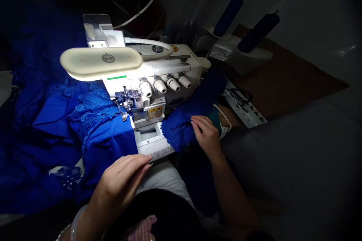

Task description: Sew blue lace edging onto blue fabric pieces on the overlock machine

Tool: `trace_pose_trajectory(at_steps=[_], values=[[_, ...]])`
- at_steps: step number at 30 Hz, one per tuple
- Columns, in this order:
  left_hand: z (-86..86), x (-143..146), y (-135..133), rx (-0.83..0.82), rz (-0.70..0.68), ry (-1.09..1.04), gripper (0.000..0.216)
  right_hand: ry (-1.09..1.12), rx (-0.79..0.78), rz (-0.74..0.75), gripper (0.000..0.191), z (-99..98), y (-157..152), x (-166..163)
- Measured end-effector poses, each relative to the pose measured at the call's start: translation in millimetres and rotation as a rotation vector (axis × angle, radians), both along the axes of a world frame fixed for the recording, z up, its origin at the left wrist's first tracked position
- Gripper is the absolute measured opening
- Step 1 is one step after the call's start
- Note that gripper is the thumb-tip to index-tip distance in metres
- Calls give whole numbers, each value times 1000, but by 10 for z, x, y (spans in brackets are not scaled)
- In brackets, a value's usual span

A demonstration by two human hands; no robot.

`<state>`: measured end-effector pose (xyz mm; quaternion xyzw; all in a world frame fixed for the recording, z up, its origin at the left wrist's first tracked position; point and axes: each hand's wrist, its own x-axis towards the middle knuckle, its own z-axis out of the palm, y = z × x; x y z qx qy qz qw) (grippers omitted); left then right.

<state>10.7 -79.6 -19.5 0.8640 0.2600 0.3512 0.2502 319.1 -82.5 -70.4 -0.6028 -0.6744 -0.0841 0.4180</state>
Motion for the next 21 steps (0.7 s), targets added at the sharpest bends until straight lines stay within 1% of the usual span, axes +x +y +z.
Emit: trace_pose_trajectory(at_steps=[3,7,9,12,13,14,15,16,17,18,19,20,21], values=[[-14,158,18,-104,-64,-46,22,13,20,21,18,77,-50,-14],[-48,456,60,-302,-135,-26,15,5,63,29,18,129,-111,-102],[-91,629,89,-290,-111,-28,23,-14,68,60,19,139,-129,-170],[-182,872,166,-167,-59,-13,54,-38,56,130,20,176,-153,-285],[-212,937,201,-174,-56,1,57,-43,48,159,20,198,-167,-323],[-235,987,238,-219,-54,16,54,-30,35,181,20,221,-188,-360],[-251,1023,275,-281,-48,33,45,17,21,183,17,245,-217,-395],[-258,1043,311,-362,-34,35,33,124,9,153,12,264,-254,-429],[-256,1050,342,-466,-16,18,23,278,1,93,5,275,-298,-462],[-246,1045,369,-592,-5,-18,21,455,-13,18,3,277,-343,-494],[-229,1034,388,-741,-5,-71,25,635,-45,-46,10,266,-385,-524],[-208,1019,400,-910,-18,-141,30,790,-95,-80,15,245,-414,-550],[-185,1003,403,-1103,-44,-220,32,911,-160,-74,20,216,-426,-569]])
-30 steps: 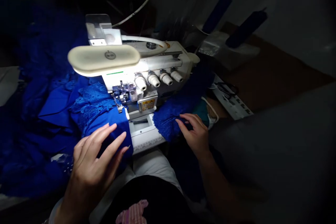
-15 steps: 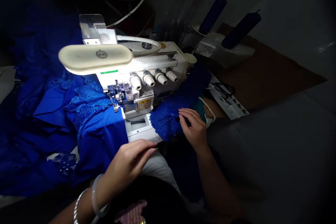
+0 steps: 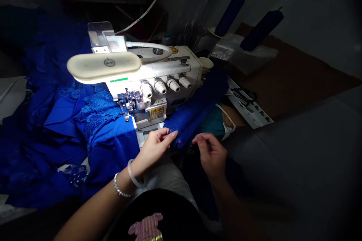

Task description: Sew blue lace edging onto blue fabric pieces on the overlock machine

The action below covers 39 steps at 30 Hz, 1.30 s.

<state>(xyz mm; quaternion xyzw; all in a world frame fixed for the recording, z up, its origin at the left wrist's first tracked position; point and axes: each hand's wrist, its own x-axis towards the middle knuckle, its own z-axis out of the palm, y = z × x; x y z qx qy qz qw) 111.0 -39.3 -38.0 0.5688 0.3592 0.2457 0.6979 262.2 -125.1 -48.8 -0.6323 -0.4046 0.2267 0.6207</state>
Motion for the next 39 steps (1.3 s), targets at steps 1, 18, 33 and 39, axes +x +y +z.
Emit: trace_pose_trajectory(at_steps=[1,18,33,39], values=[[22,-14,-5,-176,-12,-76,33,93,-45,52,26,-34,13,-6],[80,-935,-638,252,-496,301,26,432,59,-209,20,436,1277,919],[314,-1265,-508,-388,369,-282,36,733,-402,837,34,297,-7,-1178],[312,-1307,-384,-348,515,-257,28,606,-442,832,26,164,-181,-1213]])
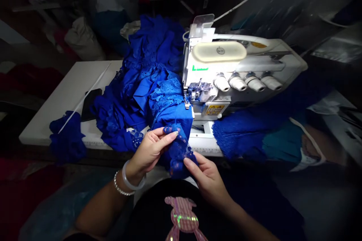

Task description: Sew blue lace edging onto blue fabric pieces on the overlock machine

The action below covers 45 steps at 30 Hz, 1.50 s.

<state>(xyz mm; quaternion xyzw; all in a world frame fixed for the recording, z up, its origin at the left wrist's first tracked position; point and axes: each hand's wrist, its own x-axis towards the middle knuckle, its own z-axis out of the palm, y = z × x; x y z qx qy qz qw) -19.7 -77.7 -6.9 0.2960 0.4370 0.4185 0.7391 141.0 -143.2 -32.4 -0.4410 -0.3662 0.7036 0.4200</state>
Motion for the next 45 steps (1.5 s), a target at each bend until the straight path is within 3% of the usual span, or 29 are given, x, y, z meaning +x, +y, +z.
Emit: trace_pose_trajectory(at_steps=[3,6,8,11,18,24,29,34,40,45], values=[[47,-1,86,242,-5,196,21,-321,355,-48,21,-130,93,28],[161,55,289,683,17,456,15,-644,639,-313,20,-247,298,51],[208,119,462,924,67,639,13,-636,653,-354,19,-283,440,58],[176,202,669,1095,123,866,13,-423,533,-188,19,-272,571,57],[34,219,741,1163,184,1048,6,-315,457,-220,21,-216,611,59],[84,172,721,1393,61,1247,19,-340,436,-210,23,-233,622,71],[126,127,531,1490,-152,1419,25,-373,477,-186,20,-235,572,97],[131,172,392,1412,-226,1534,34,-338,456,-168,18,-227,494,108],[130,256,366,1307,-215,1586,37,-123,173,-87,19,-192,444,127],[124,293,417,1284,-246,1643,41,-88,200,-182,18,-178,513,111]])
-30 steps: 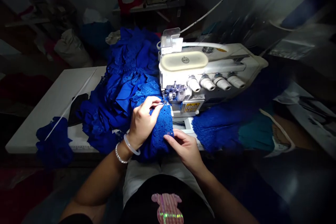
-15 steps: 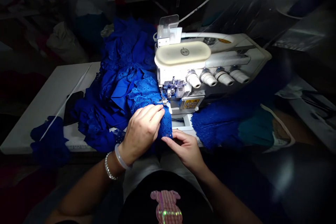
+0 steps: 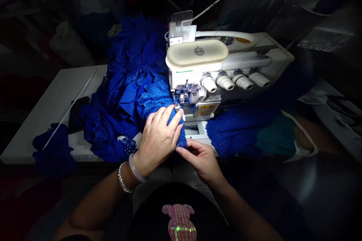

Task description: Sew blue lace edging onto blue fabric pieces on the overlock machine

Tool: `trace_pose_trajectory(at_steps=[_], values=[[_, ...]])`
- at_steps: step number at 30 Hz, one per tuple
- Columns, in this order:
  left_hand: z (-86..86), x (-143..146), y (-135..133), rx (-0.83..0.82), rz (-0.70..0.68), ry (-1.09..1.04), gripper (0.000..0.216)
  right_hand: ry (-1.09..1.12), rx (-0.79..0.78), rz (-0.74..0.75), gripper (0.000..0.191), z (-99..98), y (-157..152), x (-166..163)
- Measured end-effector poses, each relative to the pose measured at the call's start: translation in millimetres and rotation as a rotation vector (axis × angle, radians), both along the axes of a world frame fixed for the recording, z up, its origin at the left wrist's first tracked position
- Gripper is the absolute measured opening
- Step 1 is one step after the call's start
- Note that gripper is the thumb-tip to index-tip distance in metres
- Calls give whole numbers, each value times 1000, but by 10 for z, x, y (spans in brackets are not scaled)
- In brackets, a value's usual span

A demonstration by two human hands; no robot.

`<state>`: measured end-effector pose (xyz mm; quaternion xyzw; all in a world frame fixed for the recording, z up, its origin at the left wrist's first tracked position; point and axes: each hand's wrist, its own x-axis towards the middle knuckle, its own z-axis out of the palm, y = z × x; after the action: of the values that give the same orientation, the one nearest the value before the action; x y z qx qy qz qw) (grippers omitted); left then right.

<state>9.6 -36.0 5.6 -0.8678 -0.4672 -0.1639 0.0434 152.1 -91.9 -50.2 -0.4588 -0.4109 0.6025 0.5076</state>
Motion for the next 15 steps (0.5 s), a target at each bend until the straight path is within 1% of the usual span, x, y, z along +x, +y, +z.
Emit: trace_pose_trajectory(at_steps=[2,5,7,9,11,12,14,15], values=[[-10,-2,14,0,-6,13,41,110,-103,-3,22,-9,13,-23],[-24,-24,32,-6,-39,14,42,275,-253,31,27,-19,3,-57],[-25,-57,86,-13,-79,6,39,304,-279,40,28,-21,0,-72],[-18,-125,202,-30,-142,-46,33,254,-262,33,28,-25,11,-84],[-9,-242,361,-41,-190,-173,28,126,-168,40,24,-39,24,-95],[-7,-318,437,-15,-188,-251,26,31,-81,68,19,-47,24,-99],[-14,-481,529,124,-137,-370,22,-230,162,126,11,-62,-9,-102],[-25,-556,530,210,-110,-399,20,-386,292,115,11,-63,-44,-99]])
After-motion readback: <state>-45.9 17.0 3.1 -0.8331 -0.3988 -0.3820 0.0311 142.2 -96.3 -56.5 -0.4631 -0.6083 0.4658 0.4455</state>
